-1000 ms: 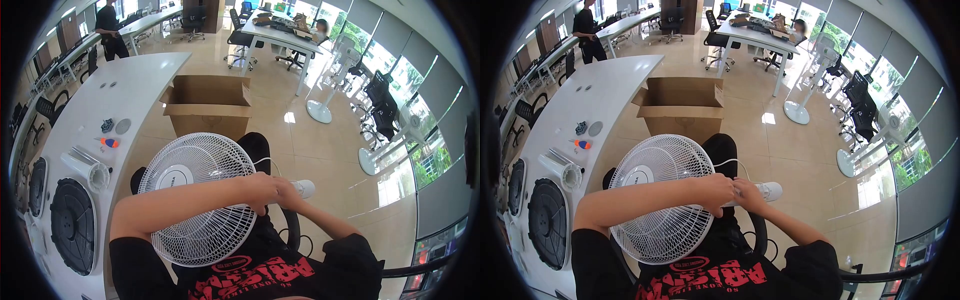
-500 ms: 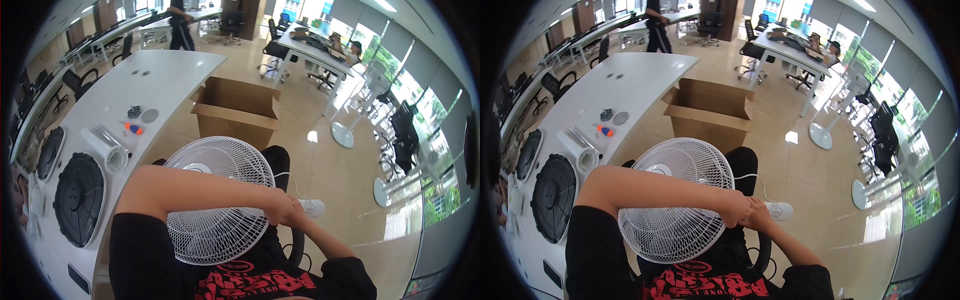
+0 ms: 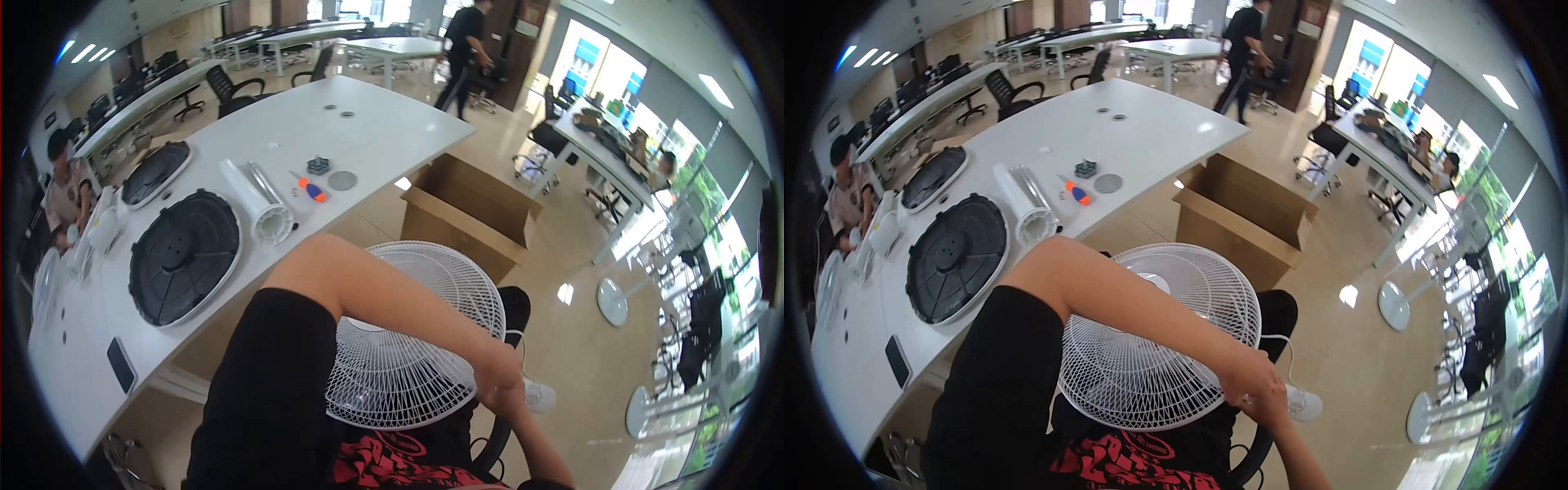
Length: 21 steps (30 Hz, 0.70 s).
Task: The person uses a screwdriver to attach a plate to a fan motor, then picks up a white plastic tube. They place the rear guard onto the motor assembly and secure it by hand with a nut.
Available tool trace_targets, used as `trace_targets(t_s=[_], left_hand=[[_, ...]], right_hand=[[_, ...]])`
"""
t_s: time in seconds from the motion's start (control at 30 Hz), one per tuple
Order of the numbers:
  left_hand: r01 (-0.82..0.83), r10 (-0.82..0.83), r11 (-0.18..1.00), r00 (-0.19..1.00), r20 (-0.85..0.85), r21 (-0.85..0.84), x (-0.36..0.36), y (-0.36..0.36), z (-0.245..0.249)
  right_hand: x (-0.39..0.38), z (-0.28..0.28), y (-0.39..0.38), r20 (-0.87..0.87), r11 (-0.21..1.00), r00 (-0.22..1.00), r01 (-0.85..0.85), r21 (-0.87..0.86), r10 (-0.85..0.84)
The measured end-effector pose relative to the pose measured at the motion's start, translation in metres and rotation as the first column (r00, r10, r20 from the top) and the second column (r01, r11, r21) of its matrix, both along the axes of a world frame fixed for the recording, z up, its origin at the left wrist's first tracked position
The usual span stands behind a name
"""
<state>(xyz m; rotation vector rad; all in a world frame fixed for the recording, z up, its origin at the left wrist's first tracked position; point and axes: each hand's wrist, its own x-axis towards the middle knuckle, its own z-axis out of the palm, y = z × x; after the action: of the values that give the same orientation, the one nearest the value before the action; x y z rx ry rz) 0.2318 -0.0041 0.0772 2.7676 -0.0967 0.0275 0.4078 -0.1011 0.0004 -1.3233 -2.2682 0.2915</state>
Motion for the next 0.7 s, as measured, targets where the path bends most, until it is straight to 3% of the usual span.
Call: trace_targets(t_s=[0.03, 0.13, 0.17, 0.27, 0.37, 0.57, 0.7], left_hand=[[0.001, 0.002, 1.0, 0.994, 0.107, -0.025, -0.002, 0.0, -0.007], [-0.04, 0.043, 0.999, 0.986, 0.159, -0.019, -0.013, -0.004, 0.006], [-0.018, 0.019, 1.0, 0.998, 0.057, -0.01, -0.018, -0.005, 0.019], [-0.006, 0.026, 0.995, 0.976, 0.216, -0.096, -0.018, -0.008, 0.014], [0.011, 0.008, 0.996, 0.978, 0.209, -0.088, -0.021, -0.009, 0.022], [-0.042, 0.045, 0.992, 0.999, 0.023, -0.122, -0.033, -0.018, 0.048], [-0.044, 0.047, 0.999, 0.989, 0.137, -0.026, -0.039, -0.023, 0.046]], right_hand=[[-0.005, -0.005, 0.0, -0.029, 1.0, 1.0, -0.009, 0.023, 0.01], [-0.012, -0.014, 0.003, -0.076, 0.997, 0.997, -0.028, 0.072, 0.033], [-0.011, -0.014, 0.005, -0.071, 0.996, 0.997, -0.033, 0.08, 0.039], [-0.008, -0.015, 0.005, -0.04, 0.996, 0.998, -0.037, 0.08, 0.04], [-0.008, -0.017, 0.006, -0.033, 0.996, 0.998, -0.046, 0.077, 0.049], [-0.006, -0.016, 0.004, -0.007, 0.997, 0.999, -0.041, 0.065, 0.042], [-0.007, -0.004, 0.002, 0.05, 0.996, 0.998, -0.035, 0.084, 0.031]])
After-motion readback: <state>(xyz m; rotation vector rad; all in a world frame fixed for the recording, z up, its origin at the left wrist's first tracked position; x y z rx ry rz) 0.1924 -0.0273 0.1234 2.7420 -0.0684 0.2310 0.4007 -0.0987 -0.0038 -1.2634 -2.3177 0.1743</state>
